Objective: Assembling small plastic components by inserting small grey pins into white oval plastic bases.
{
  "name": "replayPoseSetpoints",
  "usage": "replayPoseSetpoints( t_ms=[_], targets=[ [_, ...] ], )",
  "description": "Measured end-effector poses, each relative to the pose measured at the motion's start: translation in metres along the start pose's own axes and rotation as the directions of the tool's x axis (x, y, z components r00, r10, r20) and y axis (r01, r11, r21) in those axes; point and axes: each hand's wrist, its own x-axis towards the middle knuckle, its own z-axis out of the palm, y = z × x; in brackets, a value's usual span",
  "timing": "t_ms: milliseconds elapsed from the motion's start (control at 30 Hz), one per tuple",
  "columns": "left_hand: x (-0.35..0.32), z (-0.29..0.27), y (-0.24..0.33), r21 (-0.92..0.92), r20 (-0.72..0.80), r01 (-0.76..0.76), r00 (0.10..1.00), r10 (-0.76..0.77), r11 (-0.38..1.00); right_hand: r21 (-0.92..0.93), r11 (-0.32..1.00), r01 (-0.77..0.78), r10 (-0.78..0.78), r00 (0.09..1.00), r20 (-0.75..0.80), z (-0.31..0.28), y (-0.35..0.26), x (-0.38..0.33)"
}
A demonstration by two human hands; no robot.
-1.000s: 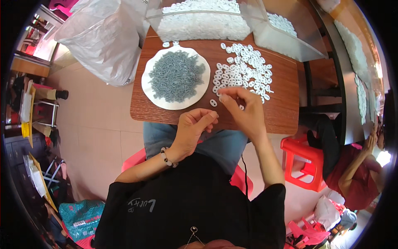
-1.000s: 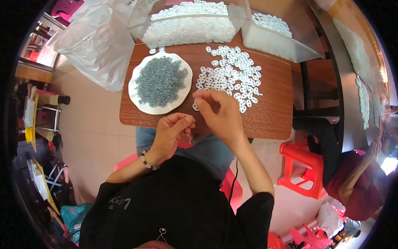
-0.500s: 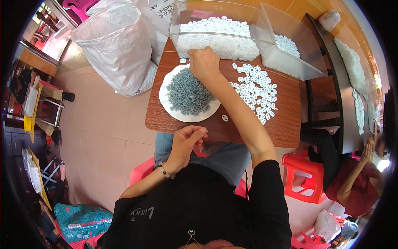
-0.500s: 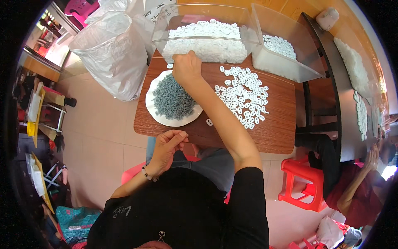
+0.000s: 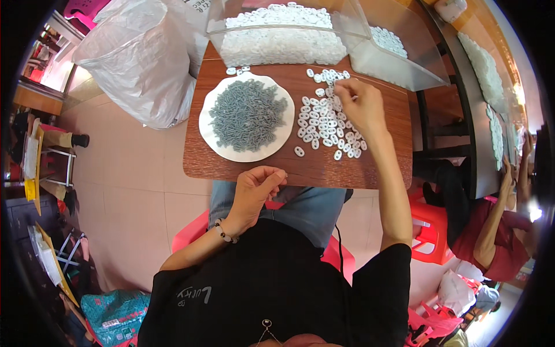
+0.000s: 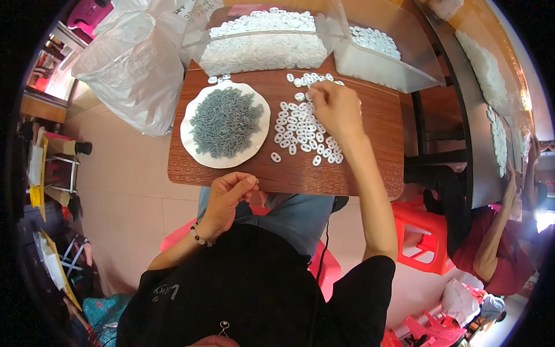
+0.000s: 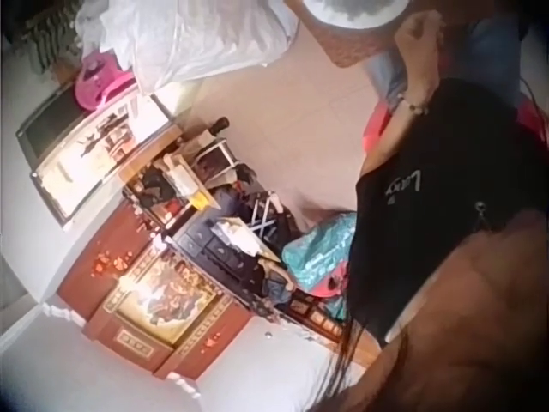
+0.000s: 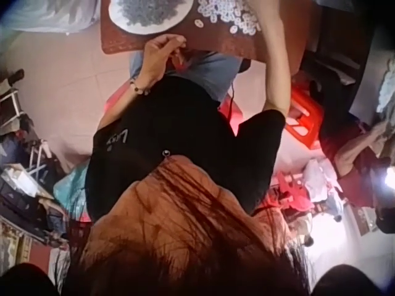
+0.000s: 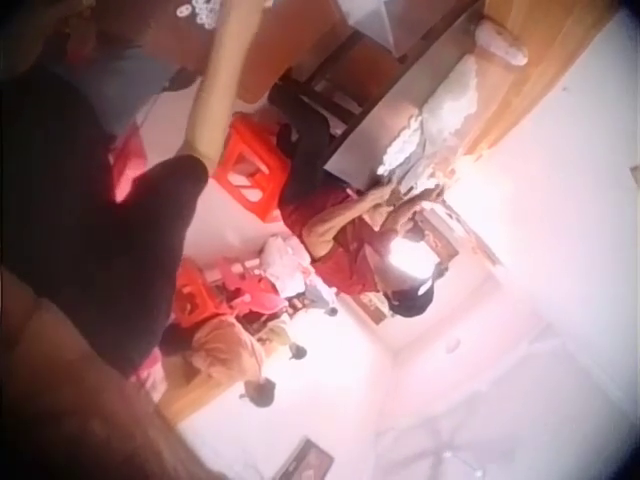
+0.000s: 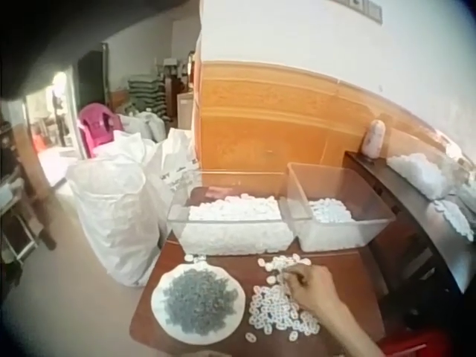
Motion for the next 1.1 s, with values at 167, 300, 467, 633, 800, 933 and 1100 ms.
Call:
replayPoseSetpoints(
  t_ms=[167, 300, 467, 633, 800, 933, 1100],
  targets=[
    [0.007, 0.015, -0.003, 0.038, 0.065, 0.008, 0.998, -0.011, 0.999, 0.009, 0.989, -0.145, 0.141, 0.976, 0.168, -0.03, 0.025, -0.033],
    [0.01, 0.025, -0.002, 0.084, 0.073, 0.023, 0.997, -0.03, 0.996, -0.022, 0.998, -0.057, 0.059, 0.985, 0.161, -0.026, 0.028, -0.054],
    [0.013, 0.029, -0.001, 0.12, 0.052, 0.007, 0.999, -0.013, 0.993, -0.06, 0.998, -0.026, 0.033, 0.992, 0.121, -0.022, 0.042, -0.051],
    [0.015, 0.031, 0.0, 0.119, 0.041, 0.027, 0.999, -0.032, 0.993, -0.027, 0.99, 0.139, -0.135, 0.984, 0.114, -0.013, 0.044, -0.047],
    [0.018, 0.035, 0.002, 0.111, 0.049, 0.028, 0.998, -0.033, 0.993, -0.086, 0.974, 0.209, -0.198, 0.973, 0.118, -0.001, 0.042, -0.041],
    [0.02, 0.036, 0.001, 0.119, 0.042, 0.015, 0.999, -0.02, 0.993, -0.146, 0.973, 0.181, -0.155, 0.972, 0.176, -0.004, 0.034, -0.036],
    [0.023, 0.033, 0.0, 0.108, 0.045, 0.028, 0.998, -0.033, 0.994, -0.192, 0.968, 0.162, -0.12, 0.97, 0.213, 0.0, 0.033, -0.029]
  ],
)
